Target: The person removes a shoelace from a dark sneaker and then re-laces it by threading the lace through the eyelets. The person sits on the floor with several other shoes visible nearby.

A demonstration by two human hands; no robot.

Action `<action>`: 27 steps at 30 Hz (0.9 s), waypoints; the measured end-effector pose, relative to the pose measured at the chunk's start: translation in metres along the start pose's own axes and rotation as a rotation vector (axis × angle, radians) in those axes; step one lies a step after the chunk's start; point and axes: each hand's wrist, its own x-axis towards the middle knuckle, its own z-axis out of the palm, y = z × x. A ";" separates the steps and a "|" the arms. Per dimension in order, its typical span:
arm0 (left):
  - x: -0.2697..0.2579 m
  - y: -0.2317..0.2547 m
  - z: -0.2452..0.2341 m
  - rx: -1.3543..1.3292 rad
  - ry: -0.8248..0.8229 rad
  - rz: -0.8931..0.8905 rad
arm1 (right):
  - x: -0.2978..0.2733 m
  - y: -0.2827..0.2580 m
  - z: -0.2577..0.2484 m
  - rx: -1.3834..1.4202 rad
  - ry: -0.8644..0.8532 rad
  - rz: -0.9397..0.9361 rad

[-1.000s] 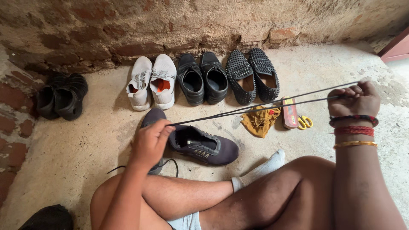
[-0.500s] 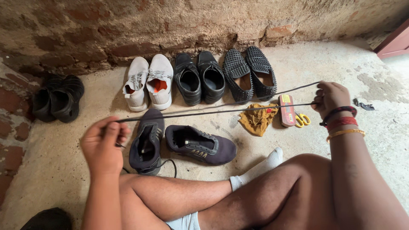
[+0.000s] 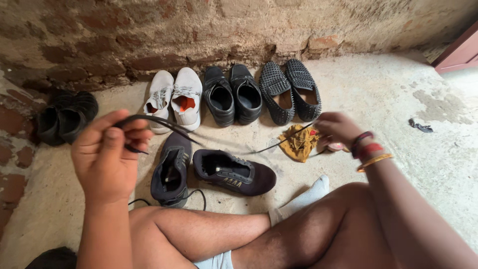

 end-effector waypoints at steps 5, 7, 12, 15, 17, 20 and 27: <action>0.003 0.006 0.055 0.594 -0.365 -0.157 | -0.041 -0.053 0.075 -0.361 -0.197 -0.541; 0.000 0.002 0.075 0.772 -0.513 -0.260 | -0.061 -0.076 0.094 -0.307 -0.189 -0.708; -0.009 -0.016 0.112 0.916 -0.728 -0.396 | -0.104 -0.106 0.125 0.078 -0.554 -0.848; -0.011 -0.026 0.114 0.807 -0.733 -0.079 | -0.117 -0.100 0.149 0.044 -0.644 -0.713; -0.013 -0.034 0.110 0.851 -0.689 -0.102 | -0.117 -0.093 0.161 0.093 -0.655 -0.525; -0.013 -0.043 0.102 0.870 -0.618 -0.272 | -0.112 -0.086 0.163 0.171 -0.688 -0.422; -0.013 -0.070 0.079 0.786 -0.476 -0.401 | -0.103 -0.084 0.152 0.111 -0.678 -0.381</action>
